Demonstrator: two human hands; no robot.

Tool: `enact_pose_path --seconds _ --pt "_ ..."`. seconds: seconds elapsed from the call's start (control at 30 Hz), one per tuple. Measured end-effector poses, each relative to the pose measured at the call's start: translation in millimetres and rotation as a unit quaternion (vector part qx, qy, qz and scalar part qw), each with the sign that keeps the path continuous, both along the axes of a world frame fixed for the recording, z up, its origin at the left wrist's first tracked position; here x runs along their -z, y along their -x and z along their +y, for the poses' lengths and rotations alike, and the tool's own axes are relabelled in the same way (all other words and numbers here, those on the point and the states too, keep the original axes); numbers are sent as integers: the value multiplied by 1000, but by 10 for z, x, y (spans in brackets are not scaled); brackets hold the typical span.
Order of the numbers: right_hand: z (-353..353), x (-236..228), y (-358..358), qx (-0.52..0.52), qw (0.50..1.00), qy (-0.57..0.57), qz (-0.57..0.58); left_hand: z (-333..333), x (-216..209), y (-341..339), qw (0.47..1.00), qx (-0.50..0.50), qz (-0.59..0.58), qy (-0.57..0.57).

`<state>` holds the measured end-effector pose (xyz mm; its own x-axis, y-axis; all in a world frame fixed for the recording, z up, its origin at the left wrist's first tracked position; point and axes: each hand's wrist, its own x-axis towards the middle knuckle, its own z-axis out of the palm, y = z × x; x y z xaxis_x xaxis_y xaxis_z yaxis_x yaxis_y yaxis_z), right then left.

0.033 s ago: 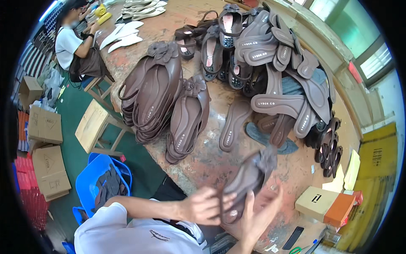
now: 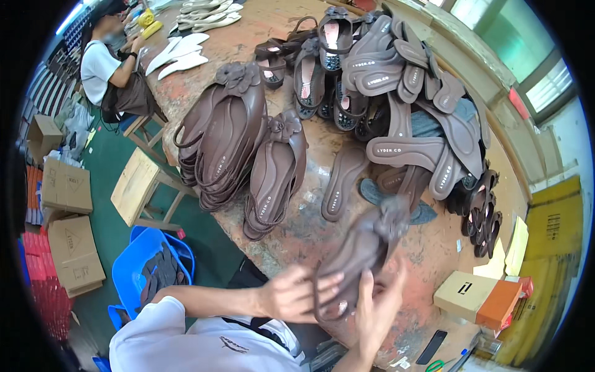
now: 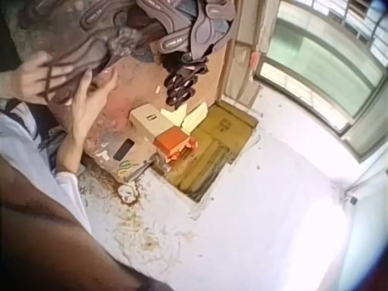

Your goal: The person assembles brown sandals by pressing insoles into the upper straps. They repeatedly pick up a pair of insoles and a pair of sandals, align the components, and press them together to form a complete shoe. The finished pairs are placed on the table next to a growing stack of completed sandals.

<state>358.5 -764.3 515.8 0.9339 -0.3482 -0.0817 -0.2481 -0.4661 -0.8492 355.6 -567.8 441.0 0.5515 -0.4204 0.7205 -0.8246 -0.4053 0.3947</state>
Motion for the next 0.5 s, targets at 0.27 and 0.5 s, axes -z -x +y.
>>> enact_pose_path --seconds 0.27,0.5 --pt "1124 -113 -1837 -110 967 40 -227 1290 -675 -605 940 -332 -46 61" --pt "1359 7 -1199 -284 957 65 4 2750 15 -793 856 -490 107 128"
